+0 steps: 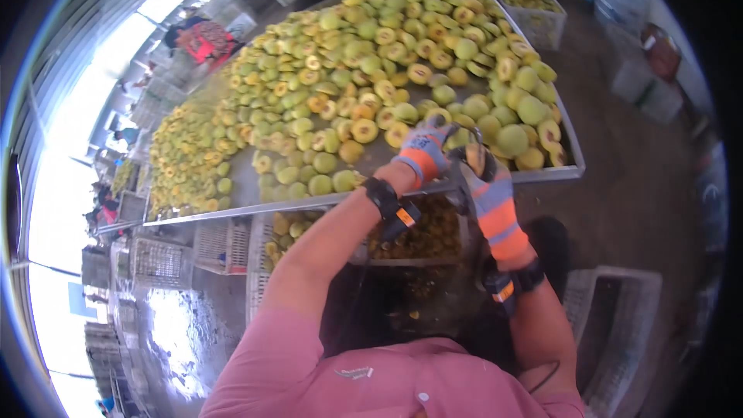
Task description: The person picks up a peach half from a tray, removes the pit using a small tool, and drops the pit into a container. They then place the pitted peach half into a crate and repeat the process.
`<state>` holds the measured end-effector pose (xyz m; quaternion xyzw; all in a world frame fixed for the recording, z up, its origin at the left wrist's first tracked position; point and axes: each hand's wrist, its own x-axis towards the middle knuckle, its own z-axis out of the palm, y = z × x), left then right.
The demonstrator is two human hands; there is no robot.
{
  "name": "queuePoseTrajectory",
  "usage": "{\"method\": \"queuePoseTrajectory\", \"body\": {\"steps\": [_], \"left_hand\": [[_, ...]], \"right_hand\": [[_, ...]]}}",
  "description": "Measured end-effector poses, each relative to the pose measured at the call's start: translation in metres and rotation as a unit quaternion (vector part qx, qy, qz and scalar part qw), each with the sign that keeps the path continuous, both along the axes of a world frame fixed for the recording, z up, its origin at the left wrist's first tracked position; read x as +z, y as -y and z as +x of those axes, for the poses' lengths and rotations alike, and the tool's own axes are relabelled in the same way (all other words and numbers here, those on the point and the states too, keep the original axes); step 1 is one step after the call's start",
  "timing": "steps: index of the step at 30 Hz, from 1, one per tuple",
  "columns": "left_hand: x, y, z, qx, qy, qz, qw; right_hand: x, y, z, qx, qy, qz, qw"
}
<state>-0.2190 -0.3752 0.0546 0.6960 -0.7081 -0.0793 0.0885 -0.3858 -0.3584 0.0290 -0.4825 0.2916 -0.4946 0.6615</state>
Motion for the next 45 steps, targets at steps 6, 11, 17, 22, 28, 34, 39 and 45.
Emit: {"method": "queuePoseTrajectory", "body": {"steps": [6, 11, 17, 22, 28, 34, 39, 45], "left_hand": [[-0.014, 0.019, 0.003, 0.009, 0.169, 0.035, 0.985], [-0.037, -0.014, 0.075, 0.138, 0.019, -0.124, 0.982], [0.0, -0.06, 0.082, 0.144, -0.735, -0.045, 0.661], [0.011, -0.089, 0.045, 0.052, -0.555, -0.119, 0.822], [-0.014, -0.106, 0.038, 0.062, -0.324, -0.201, 0.922], [0.007, -0.119, 0.02, 0.115, -0.735, -0.047, 0.666], [-0.005, -0.127, 0.029, 0.17, -0.771, -0.042, 0.612], [-0.019, -0.124, 0.037, 0.107, -0.675, -0.108, 0.722]], "right_hand": [[0.017, 0.002, -0.014, 0.016, -0.06, 0.025, 0.998], [0.041, 0.001, -0.024, 0.093, -0.027, 0.131, 0.987], [0.027, -0.002, -0.011, 0.119, -0.116, 0.068, 0.984], [0.026, -0.02, 0.008, 0.114, -0.26, -0.049, 0.958], [-0.001, -0.029, 0.034, 0.114, -0.249, -0.151, 0.95], [-0.007, -0.03, 0.042, 0.13, -0.42, -0.145, 0.886], [0.004, -0.04, 0.047, 0.162, -0.449, -0.156, 0.865], [-0.012, -0.043, 0.059, 0.156, -0.459, -0.137, 0.864]]}}
